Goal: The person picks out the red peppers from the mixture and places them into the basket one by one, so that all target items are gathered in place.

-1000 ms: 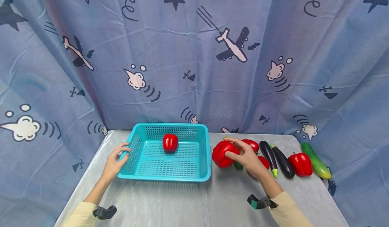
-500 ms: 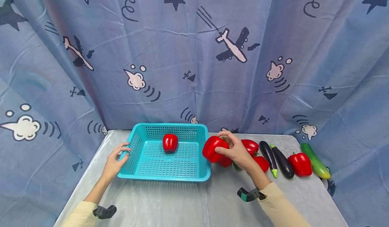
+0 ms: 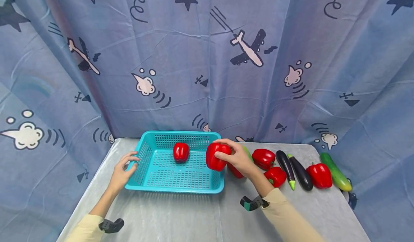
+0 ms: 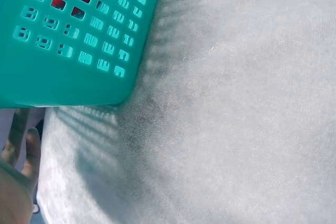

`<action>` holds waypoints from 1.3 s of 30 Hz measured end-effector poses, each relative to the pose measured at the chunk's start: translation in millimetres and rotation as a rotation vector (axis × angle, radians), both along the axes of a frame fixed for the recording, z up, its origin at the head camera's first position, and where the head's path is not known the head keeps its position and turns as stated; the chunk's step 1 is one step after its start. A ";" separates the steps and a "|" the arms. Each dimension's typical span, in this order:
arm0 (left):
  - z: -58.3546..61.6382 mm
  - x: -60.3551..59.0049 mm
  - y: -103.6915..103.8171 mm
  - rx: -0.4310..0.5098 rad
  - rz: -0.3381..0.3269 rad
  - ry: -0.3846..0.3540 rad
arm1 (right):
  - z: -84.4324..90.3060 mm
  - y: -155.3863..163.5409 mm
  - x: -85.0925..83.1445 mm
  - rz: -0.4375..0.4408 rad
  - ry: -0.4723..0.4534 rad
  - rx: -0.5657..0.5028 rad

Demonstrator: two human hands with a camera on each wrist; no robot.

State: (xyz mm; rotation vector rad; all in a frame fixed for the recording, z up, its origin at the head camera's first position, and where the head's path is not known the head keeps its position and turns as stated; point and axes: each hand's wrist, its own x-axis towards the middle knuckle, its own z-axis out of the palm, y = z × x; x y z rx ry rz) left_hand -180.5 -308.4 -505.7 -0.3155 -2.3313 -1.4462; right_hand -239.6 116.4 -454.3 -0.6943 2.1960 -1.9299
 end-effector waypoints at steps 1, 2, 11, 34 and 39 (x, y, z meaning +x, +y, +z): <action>1.0 0.5 0.7 0.005 0.002 -0.008 | 0.5 -2.8 -0.4 0.009 0.004 -0.002; 2.0 1.1 1.3 0.007 0.006 -0.016 | 1.2 -5.5 -0.7 0.027 0.005 -0.011; 2.6 0.8 1.8 0.016 0.014 -0.035 | 23.9 -27.4 9.3 0.156 -0.026 -0.027; 0.7 0.3 -0.8 0.014 0.001 -0.027 | 27.2 -65.3 -6.0 0.139 -0.075 0.019; -0.6 -1.9 -1.3 0.022 0.010 -0.037 | 10.8 -72.1 -17.7 0.059 -0.115 -0.004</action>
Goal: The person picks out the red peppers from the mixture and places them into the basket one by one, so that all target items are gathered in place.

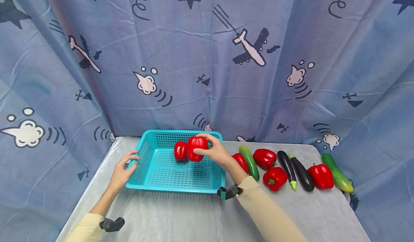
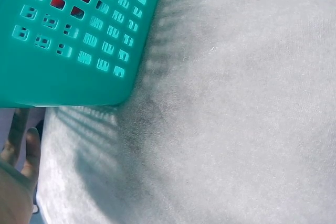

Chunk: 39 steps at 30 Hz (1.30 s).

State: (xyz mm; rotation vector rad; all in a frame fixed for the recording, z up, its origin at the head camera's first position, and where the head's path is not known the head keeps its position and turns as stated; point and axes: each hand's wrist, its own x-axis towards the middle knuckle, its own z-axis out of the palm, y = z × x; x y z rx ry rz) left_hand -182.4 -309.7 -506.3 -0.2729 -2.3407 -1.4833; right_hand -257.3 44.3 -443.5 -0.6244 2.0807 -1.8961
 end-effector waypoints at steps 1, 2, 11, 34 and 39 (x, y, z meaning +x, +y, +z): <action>0.2 -0.3 0.1 0.000 0.001 -0.001 | -5.2 -1.1 -3.4 -0.025 -0.002 -0.001; 0.5 -0.3 0.3 -0.002 0.001 -0.002 | -10.3 -2.0 -6.7 -0.053 -0.003 0.002; 1.5 1.2 1.0 -0.001 -0.001 -0.004 | -28.6 -6.9 -18.5 -0.210 -0.010 0.054; 3.2 2.6 2.3 -0.004 -0.005 0.004 | -47.5 -17.3 -30.1 -0.324 -0.030 0.209; 0.9 1.6 0.9 -0.015 -0.010 0.006 | -50.1 -19.7 -30.3 -0.330 -0.034 0.213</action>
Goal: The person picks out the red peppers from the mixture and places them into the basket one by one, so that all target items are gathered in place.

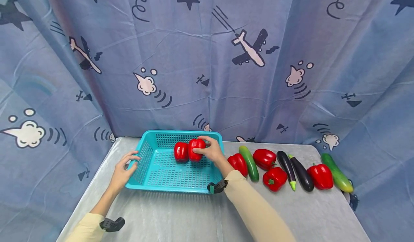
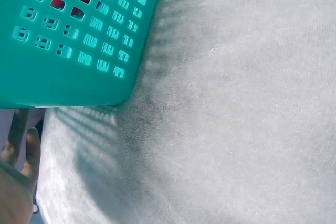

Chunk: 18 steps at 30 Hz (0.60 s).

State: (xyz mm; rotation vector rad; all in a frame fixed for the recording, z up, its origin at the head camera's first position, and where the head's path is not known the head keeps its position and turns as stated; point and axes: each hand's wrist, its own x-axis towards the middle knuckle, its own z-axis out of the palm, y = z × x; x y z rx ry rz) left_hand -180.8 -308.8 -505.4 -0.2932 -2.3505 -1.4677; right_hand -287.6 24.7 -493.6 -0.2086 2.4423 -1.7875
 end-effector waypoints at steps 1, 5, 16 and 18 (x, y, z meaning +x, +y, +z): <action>-1.5 -0.7 -0.9 0.002 -0.004 0.006 | -0.8 -0.8 -0.1 -0.005 0.000 0.003; -13.3 -5.9 -6.4 0.007 -0.002 0.023 | -5.3 -3.6 -0.5 -0.018 -0.004 0.033; -21.7 -9.2 -9.3 0.005 0.026 0.008 | -10.7 -6.1 -1.7 -0.039 -0.040 0.039; -14.2 -6.5 -5.8 0.012 0.017 0.014 | -11.4 -6.5 -2.2 -0.043 -0.043 0.033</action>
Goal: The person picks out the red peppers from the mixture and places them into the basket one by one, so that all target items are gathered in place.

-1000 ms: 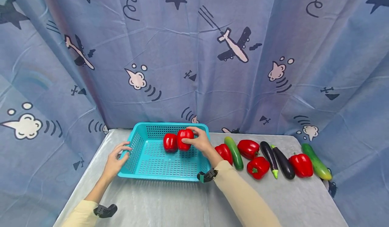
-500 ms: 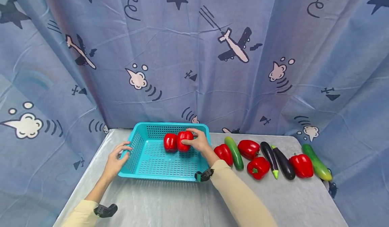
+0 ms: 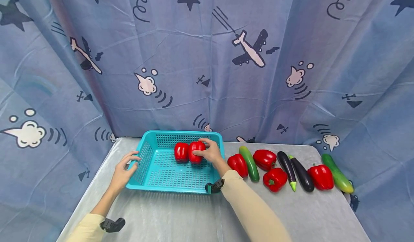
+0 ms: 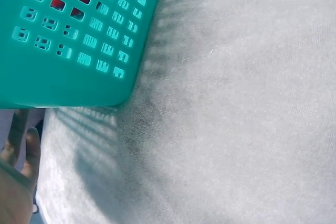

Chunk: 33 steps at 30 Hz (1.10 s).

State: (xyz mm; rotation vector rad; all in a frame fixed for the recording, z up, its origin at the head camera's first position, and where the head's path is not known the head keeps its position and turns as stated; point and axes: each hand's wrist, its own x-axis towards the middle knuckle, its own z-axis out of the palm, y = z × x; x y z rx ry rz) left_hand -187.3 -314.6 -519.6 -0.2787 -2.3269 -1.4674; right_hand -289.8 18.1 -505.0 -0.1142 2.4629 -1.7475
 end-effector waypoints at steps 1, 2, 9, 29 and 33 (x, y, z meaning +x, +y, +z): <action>3.6 1.5 1.6 0.003 -0.004 0.001 | -0.3 -0.4 -0.1 -0.004 -0.002 -0.002; 6.9 2.9 3.2 0.007 -0.007 0.001 | -0.6 -0.8 -0.2 -0.008 -0.002 -0.004; 13.6 6.1 6.3 -0.005 -0.007 0.006 | -2.7 -3.3 -0.3 -0.049 -0.003 0.009; 17.0 9.1 8.6 -0.029 -0.009 0.016 | -8.4 -6.8 -1.7 -0.096 -0.056 0.054; 17.3 9.1 8.9 -0.035 -0.014 0.018 | -11.0 -7.2 -2.2 -0.103 -0.062 0.050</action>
